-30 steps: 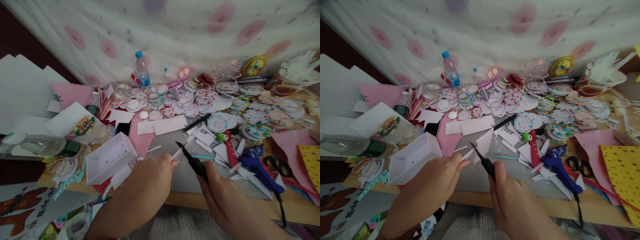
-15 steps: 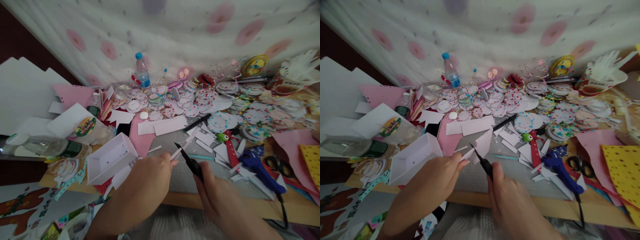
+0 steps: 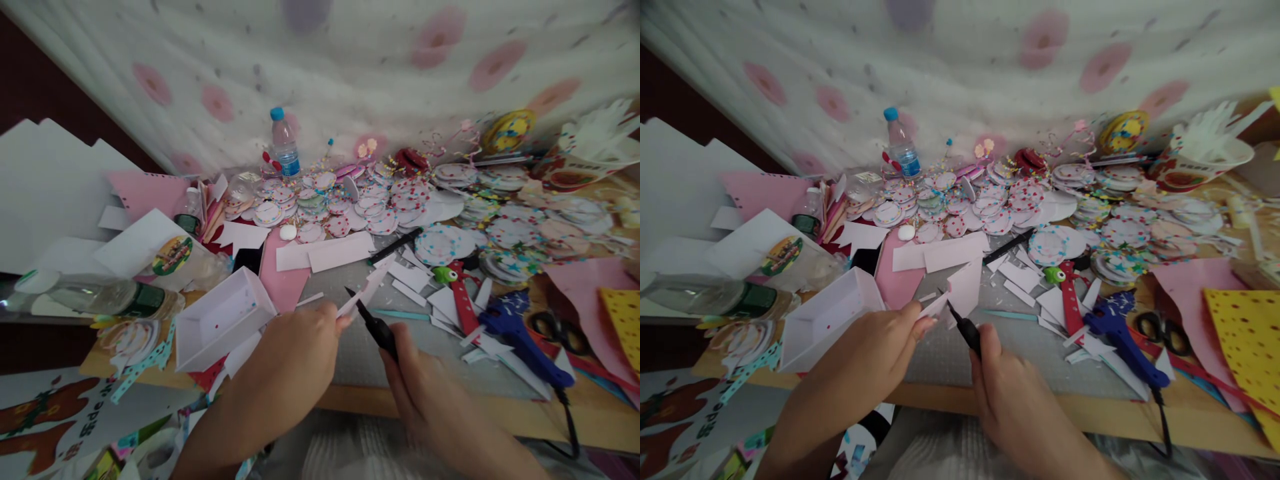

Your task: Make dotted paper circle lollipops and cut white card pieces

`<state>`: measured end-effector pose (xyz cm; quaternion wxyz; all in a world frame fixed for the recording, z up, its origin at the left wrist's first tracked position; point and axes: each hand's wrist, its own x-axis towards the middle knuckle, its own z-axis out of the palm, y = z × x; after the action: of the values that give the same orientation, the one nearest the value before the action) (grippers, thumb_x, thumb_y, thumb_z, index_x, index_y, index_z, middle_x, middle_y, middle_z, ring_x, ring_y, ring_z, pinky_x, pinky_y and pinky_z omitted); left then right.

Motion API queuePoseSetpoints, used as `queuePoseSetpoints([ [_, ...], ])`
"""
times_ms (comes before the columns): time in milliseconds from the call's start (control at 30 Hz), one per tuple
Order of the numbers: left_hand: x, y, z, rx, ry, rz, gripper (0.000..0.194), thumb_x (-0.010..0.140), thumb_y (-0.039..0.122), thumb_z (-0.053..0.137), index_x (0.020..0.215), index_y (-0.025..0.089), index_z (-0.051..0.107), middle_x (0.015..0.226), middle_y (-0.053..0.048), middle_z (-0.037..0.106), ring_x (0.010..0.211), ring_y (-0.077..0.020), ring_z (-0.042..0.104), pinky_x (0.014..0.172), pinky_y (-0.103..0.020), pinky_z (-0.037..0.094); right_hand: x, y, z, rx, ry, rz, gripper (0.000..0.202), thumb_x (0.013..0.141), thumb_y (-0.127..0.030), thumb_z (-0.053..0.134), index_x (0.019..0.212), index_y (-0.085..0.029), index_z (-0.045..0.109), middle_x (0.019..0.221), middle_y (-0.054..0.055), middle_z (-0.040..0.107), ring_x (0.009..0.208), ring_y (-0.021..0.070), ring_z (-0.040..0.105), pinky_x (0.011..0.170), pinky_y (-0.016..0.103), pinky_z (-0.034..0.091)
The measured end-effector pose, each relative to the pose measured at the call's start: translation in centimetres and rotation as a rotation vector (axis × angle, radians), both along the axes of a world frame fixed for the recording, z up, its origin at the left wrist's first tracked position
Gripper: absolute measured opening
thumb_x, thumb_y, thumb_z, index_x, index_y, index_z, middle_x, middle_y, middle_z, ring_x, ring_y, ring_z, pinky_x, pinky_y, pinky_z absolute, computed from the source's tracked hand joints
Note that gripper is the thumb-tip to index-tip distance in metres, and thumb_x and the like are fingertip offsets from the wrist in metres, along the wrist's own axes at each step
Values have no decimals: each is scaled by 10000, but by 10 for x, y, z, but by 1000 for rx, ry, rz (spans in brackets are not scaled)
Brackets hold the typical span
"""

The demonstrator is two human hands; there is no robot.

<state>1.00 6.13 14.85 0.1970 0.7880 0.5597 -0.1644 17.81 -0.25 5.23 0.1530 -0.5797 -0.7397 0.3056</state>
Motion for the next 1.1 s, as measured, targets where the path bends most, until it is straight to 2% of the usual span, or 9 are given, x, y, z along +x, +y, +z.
queuePoseSetpoints([
  [367, -4, 3, -3, 10, -50, -10, 308, 1003, 270, 286, 930, 160, 565, 752, -88, 691, 720, -256, 695, 502, -277, 331, -4, 0, -9, -66, 28, -23, 142, 973, -259, 227, 1029, -192, 340, 565, -3, 586, 434, 202, 572, 437, 282, 190],
  [667, -5, 2, -6, -4, -105, 11, 322, 1001, 278, 272, 925, 159, 561, 747, -87, 674, 691, -262, 671, 504, -292, 244, -5, -2, -18, -91, 85, -32, 136, 975, -265, 232, 1044, -194, 324, 565, -7, 574, 449, 209, 573, 447, 283, 202],
  [767, -5, 2, -8, -2, -156, 29, 313, 996, 278, 284, 909, 158, 561, 735, -84, 663, 679, -257, 662, 512, -291, 241, -5, -3, -15, -84, 107, -52, 141, 974, -265, 238, 1065, -191, 317, 563, -16, 564, 457, 212, 573, 448, 282, 221],
  [933, -9, 3, -12, 31, -253, 76, 324, 991, 311, 279, 860, 174, 543, 728, -74, 646, 683, -249, 641, 542, -300, 244, 1, 2, -3, -108, 146, -40, 133, 991, -294, 241, 986, -228, 357, 601, -13, 586, 492, 199, 590, 464, 279, 263],
  [1100, -23, -1, -23, -31, -473, 157, 325, 984, 355, 285, 785, 196, 488, 701, -18, 587, 674, -189, 586, 610, -286, 329, 10, 7, 0, 28, 43, 27, 224, 992, -273, 261, 1165, -198, 383, 665, 21, 663, 562, 226, 667, 468, 282, 307],
])
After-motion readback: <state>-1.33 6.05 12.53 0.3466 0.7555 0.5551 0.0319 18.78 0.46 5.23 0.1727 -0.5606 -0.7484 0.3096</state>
